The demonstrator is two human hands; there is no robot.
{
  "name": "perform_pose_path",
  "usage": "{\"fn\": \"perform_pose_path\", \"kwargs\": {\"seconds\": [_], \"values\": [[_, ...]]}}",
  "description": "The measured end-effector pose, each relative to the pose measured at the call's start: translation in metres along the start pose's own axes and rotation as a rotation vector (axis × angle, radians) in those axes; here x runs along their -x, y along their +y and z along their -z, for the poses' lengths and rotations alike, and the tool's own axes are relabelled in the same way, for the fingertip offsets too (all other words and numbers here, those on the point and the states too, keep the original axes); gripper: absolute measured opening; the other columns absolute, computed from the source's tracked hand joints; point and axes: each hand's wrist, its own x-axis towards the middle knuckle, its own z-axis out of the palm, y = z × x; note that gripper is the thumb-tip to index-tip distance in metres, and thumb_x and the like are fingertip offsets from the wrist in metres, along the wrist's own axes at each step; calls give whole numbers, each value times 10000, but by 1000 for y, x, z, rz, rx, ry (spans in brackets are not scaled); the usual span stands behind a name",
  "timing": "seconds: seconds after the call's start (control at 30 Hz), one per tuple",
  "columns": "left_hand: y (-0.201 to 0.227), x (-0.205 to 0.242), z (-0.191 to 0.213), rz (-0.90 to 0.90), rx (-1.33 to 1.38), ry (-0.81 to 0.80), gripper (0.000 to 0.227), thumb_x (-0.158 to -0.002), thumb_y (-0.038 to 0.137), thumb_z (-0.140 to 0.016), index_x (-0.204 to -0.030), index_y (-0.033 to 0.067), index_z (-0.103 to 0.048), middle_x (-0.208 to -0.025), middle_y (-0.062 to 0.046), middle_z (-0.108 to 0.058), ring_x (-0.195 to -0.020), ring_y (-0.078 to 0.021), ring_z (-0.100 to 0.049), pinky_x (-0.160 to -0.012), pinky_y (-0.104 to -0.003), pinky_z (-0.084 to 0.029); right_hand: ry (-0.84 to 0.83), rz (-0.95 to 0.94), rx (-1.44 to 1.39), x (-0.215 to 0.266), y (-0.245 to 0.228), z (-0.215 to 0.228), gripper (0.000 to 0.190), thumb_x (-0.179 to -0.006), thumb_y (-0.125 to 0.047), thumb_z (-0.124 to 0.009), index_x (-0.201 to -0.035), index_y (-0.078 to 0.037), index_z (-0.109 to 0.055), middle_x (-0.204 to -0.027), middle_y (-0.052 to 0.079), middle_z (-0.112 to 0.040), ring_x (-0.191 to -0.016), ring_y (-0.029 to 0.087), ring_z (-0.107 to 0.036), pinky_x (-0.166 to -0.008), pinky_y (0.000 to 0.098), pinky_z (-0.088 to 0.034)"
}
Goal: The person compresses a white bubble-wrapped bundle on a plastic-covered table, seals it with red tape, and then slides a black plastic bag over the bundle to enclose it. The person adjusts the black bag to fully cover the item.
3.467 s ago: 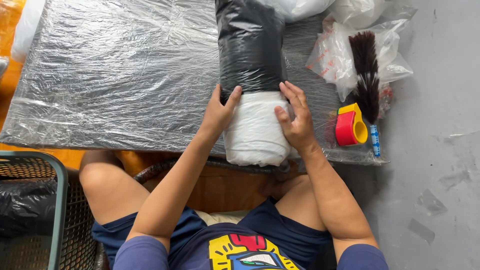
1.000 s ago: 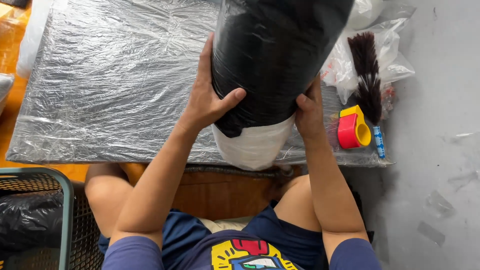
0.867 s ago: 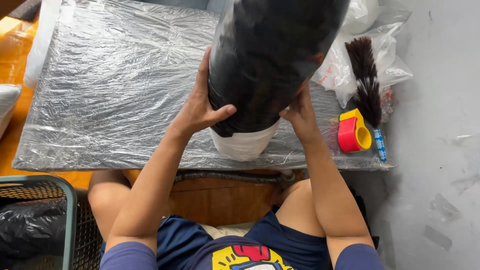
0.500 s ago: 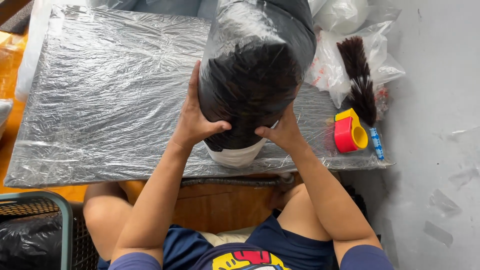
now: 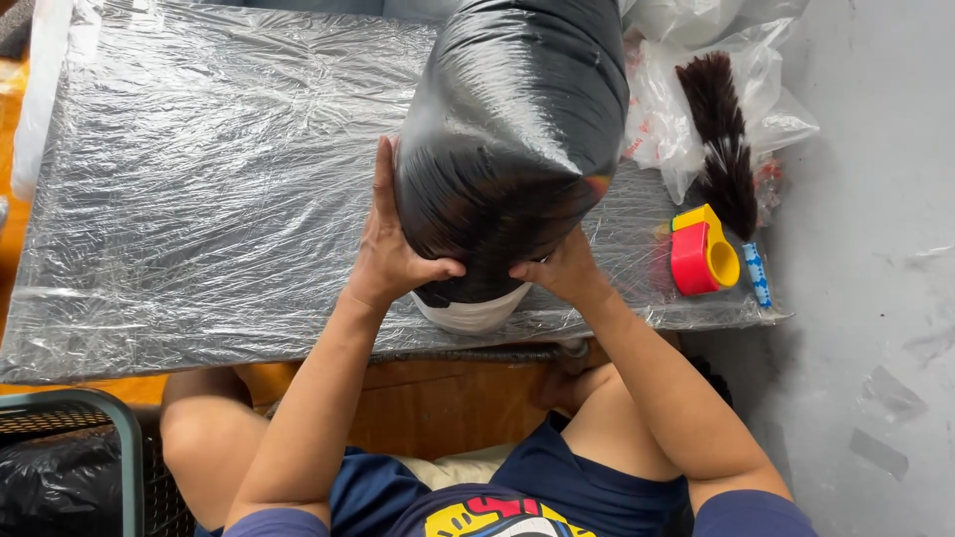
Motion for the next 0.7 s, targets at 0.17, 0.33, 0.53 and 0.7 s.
{"fn": "perform_pose_path", "kwargs": {"seconds": [0.17,0.33,0.53,0.7], "values": [[-19,12,-16,-114,41,277,1509,-486,955,-686,-1618,87,-195,-1602,-161,-307,-1503,-366,-343,-1265,-515,-305,111,20,39,5,2,-18,1042,-614,-555,-980,-1346,31,-526,-1239,279,-664,-1190,410,-640,-1055,574,-464],[2,31,-9,-67,-38,352,1061,-806,800,-613,-1510,38,-396,-1437,-145,-447,-1386,-325,-460,-1132,-452,-458,188,50,-1,17,-22,-38,1280,-701,-592,-920,-1567,0,-186,-1501,227,-441,-1404,349,-446,-1195,550,-307],[10,2,35,-6,82,132,655,-1089,477,-293,-1590,64,-376,-1531,-240,-451,-1430,-416,-431,-1157,-531,-376,235,200,-41,2,-42,-6,1039,-955,-637,-639,-1632,-49,-115,-1469,147,-416,-1306,238,-470,-1125,417,-392],[18,13,22,-33,120,227,735,-1105,618,-263,-1662,139,-269,-1626,-124,-358,-1489,-299,-376,-1178,-453,-395,84,193,-170,-25,1,9,1222,-931,-634,-720,-1663,-135,123,-1732,185,-112,-1600,311,-143,-1283,579,-135]]}}
